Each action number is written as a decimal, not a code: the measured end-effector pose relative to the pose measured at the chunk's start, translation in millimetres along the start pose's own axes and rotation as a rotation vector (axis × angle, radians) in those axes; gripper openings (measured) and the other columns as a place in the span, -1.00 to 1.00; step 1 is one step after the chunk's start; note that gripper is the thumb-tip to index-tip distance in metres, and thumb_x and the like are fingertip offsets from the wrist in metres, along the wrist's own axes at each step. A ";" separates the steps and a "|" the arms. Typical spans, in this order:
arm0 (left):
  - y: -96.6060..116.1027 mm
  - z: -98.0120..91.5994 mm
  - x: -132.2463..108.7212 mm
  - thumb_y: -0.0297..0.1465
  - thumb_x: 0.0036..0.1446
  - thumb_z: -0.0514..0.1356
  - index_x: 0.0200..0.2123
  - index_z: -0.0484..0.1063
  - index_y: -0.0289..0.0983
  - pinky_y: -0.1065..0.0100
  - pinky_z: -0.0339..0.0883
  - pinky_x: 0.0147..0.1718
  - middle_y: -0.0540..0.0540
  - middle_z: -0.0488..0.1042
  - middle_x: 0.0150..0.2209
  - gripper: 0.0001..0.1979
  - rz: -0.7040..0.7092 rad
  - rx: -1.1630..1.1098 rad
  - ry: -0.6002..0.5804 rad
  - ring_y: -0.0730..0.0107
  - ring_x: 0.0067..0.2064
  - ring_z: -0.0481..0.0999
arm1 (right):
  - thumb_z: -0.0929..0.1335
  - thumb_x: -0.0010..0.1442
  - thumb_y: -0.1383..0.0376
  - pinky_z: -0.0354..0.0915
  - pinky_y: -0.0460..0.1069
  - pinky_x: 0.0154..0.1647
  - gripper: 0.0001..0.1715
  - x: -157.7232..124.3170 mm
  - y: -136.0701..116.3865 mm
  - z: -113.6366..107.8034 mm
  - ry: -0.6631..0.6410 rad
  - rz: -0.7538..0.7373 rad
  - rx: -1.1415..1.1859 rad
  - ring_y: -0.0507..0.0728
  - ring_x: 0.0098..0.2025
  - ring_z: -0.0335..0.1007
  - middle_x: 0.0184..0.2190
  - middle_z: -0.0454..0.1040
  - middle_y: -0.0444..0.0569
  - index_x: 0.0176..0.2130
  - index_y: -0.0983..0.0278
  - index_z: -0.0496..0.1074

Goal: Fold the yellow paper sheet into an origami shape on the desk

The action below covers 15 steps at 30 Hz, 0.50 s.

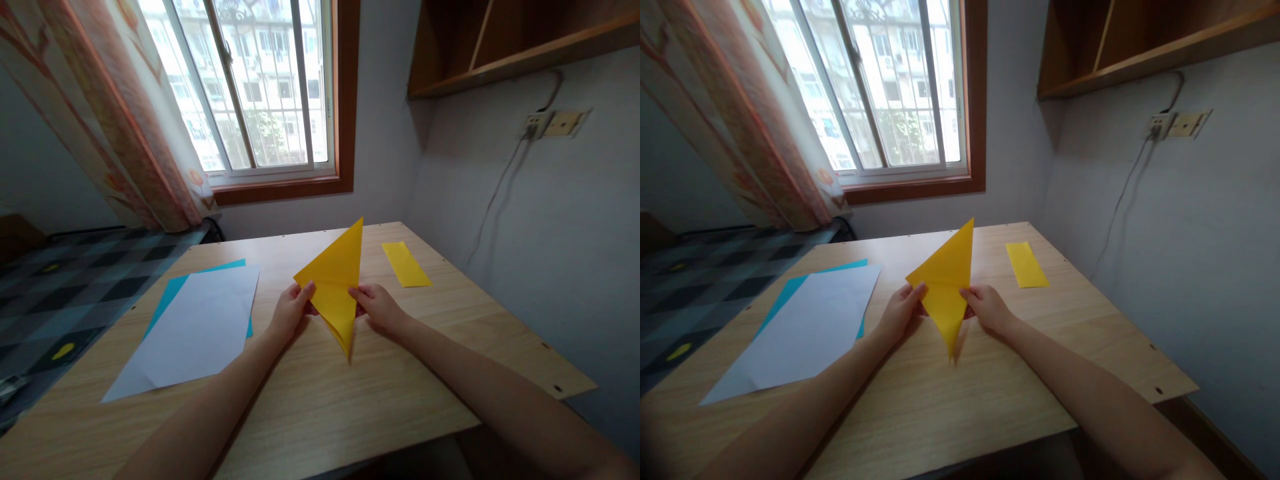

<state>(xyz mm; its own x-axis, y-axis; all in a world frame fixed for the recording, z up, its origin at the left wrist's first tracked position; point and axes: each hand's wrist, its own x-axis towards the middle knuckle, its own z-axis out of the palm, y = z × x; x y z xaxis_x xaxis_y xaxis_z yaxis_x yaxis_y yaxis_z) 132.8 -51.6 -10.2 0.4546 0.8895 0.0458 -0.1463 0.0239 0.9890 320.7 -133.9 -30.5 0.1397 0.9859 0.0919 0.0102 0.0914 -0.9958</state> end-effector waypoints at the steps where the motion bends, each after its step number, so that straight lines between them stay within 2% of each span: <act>1: -0.1 0.1 -0.2 -0.06 -0.13 0.36 -0.32 0.45 -0.34 0.42 0.37 -0.57 -0.06 0.51 -0.46 -0.53 0.000 0.005 -0.020 0.45 -0.55 0.46 | 0.37 0.08 -0.08 0.38 -0.04 -0.43 -0.50 -0.8 -1.5 0.7 0.000 -0.004 0.021 0.08 -0.45 0.45 -0.45 0.51 -0.03 -0.40 0.34 0.45; 3: -0.7 0.3 -0.3 -0.12 -0.14 0.38 -0.33 0.47 -0.36 0.45 0.34 -0.58 -0.08 0.52 -0.45 -0.57 0.025 -0.001 -0.022 0.47 -0.55 0.44 | 0.40 0.04 -0.08 0.39 -0.03 -0.41 -0.49 -3.2 -5.0 3.7 -0.003 0.018 0.091 0.08 -0.44 0.46 -0.43 0.52 -0.03 -0.37 0.34 0.44; 8: -3.6 1.1 0.4 -0.12 -0.13 0.38 -0.36 0.47 -0.35 0.46 0.30 -0.59 -0.07 0.52 -0.45 -0.59 0.087 -0.019 0.061 0.47 -0.54 0.44 | 0.46 -0.03 -0.07 0.37 -0.05 -0.40 -0.44 -8.8 -9.1 12.8 -0.085 0.158 0.246 0.08 -0.40 0.47 -0.36 0.55 0.02 -0.27 0.35 0.48; 15: -4.4 0.9 1.4 -0.09 -0.14 0.37 -0.40 0.46 -0.35 0.43 0.30 -0.58 -0.04 0.48 -0.51 -0.57 0.157 0.009 0.158 0.45 -0.54 0.42 | 0.46 -0.05 -0.12 0.33 -0.08 -0.46 -0.41 -8.9 -8.9 12.3 -0.048 0.145 0.206 0.05 -0.49 0.43 -0.45 0.54 -0.01 -0.36 0.36 0.48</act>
<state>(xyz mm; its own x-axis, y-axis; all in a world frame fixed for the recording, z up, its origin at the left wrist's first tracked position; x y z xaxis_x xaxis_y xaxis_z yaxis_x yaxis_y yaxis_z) 134.8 -50.9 -14.4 0.2837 0.9424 0.1772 -0.1965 -0.1238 0.9727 307.2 -141.8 -22.4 0.0782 0.9958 -0.0468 -0.2092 -0.0295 -0.9774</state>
